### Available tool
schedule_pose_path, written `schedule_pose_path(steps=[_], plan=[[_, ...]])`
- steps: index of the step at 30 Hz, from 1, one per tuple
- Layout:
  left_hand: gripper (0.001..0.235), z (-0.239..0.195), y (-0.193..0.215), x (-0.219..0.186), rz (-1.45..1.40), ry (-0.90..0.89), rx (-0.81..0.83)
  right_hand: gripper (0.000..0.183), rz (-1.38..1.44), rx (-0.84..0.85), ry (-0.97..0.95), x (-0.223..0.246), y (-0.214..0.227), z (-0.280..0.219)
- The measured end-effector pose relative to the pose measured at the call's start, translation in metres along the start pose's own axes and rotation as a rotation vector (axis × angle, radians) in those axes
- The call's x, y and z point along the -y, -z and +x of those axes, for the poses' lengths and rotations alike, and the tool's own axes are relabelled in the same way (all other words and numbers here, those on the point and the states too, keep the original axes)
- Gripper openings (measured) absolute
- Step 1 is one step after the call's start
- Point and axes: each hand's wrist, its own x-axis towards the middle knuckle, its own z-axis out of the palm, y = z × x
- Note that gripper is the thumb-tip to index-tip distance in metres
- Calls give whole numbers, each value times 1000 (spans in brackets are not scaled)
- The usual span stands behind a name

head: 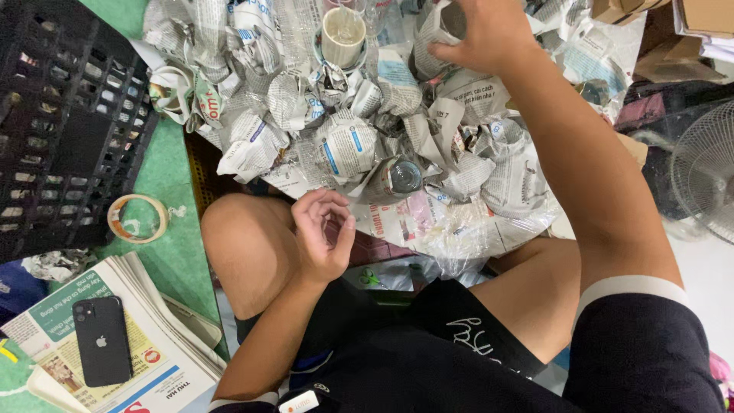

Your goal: The person sits cross-legged and wraps various small items, including cups and cans, with newspaper sheets. They fold the paper around each item and place the wrapped bundle into a black plastic crate. The person repeats this process for multiple items throughout the video.

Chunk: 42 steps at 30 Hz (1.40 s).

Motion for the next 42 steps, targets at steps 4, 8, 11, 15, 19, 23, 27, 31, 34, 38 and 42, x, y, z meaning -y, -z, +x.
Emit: schedule_pose_path(steps=[4,8,11,15,19,23,27,31,34,38,42], plan=[[60,2,-3,-2,33,-14,9,65,31,150,-142,10,-1,2],[61,5,-4,-4,53,11,16,72,-41,168,-171,8,-8,-4],[62,1,-4,0,78,19,18,82,-172,152,-152,6,-11,-4],[63,0,-5,13,40,48,23,104,-221,180,-182,16,2,-1],[59,12,-7,16,69,-3,58,106,-174,137,-118,51,46,17],[49,13,0,-12,104,-59,108,85,116,-5,13,120,87,-1],[25,28,35,-80,308,-116,184,70,550,-107,249,203,115,-14],[16,62,92,-154,698,-398,147,69,764,-127,387,272,122,-49],[10,111,162,-189,754,-410,78,65,950,-99,432,305,108,-68],[13,195,260,-198,941,-277,-4,59,1209,-16,448,334,84,-88],[16,267,315,-140,1146,33,150,58,1272,101,401,356,62,-90]])
